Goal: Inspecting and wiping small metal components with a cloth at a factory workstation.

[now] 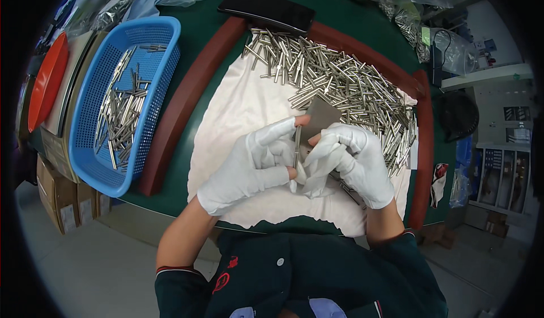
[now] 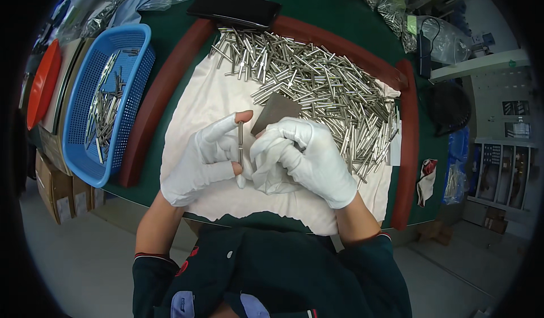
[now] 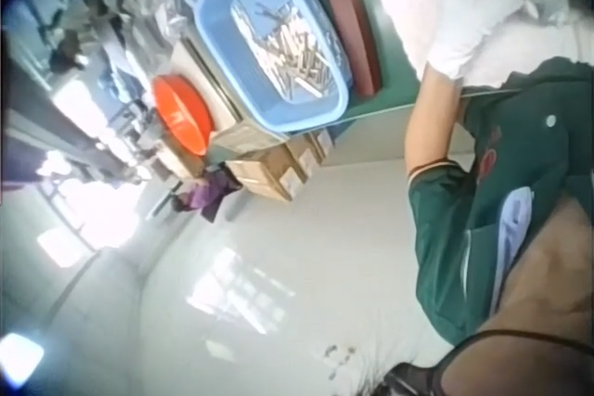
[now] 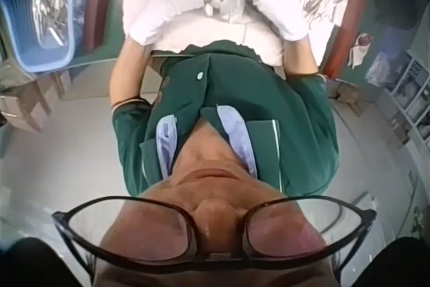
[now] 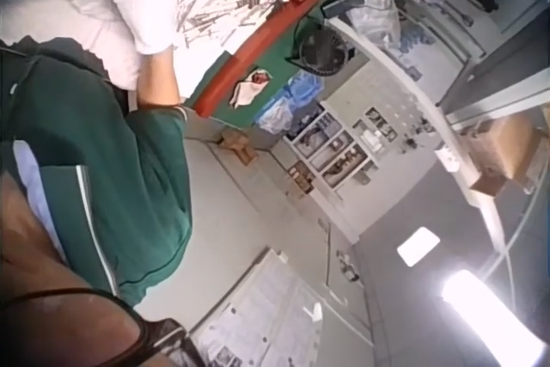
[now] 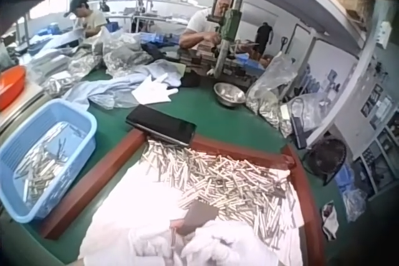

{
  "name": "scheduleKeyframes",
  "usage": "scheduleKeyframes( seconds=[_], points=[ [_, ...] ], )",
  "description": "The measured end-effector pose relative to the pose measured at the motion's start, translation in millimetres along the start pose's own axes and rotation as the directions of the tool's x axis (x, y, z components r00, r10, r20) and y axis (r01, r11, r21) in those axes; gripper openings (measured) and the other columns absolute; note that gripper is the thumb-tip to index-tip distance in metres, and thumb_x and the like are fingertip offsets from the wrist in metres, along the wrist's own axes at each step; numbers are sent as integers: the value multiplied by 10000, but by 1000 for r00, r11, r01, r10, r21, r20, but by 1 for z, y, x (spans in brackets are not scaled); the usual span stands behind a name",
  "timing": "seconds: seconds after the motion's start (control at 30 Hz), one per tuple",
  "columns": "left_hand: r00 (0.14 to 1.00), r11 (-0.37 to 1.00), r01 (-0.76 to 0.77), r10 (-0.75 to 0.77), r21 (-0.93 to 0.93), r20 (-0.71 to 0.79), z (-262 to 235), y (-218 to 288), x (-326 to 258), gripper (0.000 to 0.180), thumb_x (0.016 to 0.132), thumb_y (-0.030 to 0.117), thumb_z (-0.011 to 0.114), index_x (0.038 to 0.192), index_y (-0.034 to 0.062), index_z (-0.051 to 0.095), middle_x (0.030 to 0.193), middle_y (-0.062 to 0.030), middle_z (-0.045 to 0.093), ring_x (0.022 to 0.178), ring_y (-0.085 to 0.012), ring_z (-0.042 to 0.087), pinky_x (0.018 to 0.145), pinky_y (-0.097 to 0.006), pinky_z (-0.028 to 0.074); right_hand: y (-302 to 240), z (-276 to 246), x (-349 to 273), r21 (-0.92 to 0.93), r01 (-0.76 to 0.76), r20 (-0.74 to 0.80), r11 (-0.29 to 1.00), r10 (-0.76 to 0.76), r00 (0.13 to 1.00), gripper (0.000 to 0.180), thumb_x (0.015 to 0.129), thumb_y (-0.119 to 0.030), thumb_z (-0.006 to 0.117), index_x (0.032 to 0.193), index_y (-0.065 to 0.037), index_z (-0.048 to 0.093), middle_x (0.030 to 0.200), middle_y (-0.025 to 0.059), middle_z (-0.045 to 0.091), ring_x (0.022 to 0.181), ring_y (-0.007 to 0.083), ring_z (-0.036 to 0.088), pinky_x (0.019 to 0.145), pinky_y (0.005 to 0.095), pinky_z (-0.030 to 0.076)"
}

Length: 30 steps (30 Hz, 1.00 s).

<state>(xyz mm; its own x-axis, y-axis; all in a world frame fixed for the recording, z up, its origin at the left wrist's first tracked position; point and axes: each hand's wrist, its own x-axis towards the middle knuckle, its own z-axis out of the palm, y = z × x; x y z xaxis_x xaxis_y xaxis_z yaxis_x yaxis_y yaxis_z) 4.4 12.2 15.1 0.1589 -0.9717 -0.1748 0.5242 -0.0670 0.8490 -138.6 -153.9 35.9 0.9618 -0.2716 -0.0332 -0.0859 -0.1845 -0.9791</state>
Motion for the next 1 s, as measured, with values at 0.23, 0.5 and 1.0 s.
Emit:
scheduleKeyframes(
  seconds=[0.23, 0.5, 1.0],
  points=[
    [999, 999, -9, 11, -51, 34, 2, -6, 3, 718, 812, -107, 570, 1468, 57, 330, 845, -27, 604, 776, -92, 620, 755, -231, 486, -10, 20, -2, 79, -141, -270, 987, 157, 950, 139, 809, 9, 556, 894, 14, 665, 796, 46, 659, 730, 103, 623, 681, 254, 507],
    [999, 979, -8, 19, 206, -51, 8, -13, 9, 656, 798, -140, 550, 1419, 0, 393, 1153, -75, 603, 994, -115, 593, 882, -279, 482, -7, 27, 0, 33, -152, -181, 988, 155, 971, 69, 852, 9, 593, 807, 35, 638, 702, 23, 591, 600, 64, 568, 553, 216, 464],
    [951, 989, -129, 104, 71, 292, -1, -13, -6, 690, 780, -35, 601, 1434, 70, 411, 726, -3, 591, 691, -61, 553, 735, -217, 451, -6, 17, -16, -77, 52, 36, 996, -49, 998, 171, 808, -173, 737, 816, -15, 674, 682, 42, 592, 566, 122, 568, 518, 259, 420]
  ],
)
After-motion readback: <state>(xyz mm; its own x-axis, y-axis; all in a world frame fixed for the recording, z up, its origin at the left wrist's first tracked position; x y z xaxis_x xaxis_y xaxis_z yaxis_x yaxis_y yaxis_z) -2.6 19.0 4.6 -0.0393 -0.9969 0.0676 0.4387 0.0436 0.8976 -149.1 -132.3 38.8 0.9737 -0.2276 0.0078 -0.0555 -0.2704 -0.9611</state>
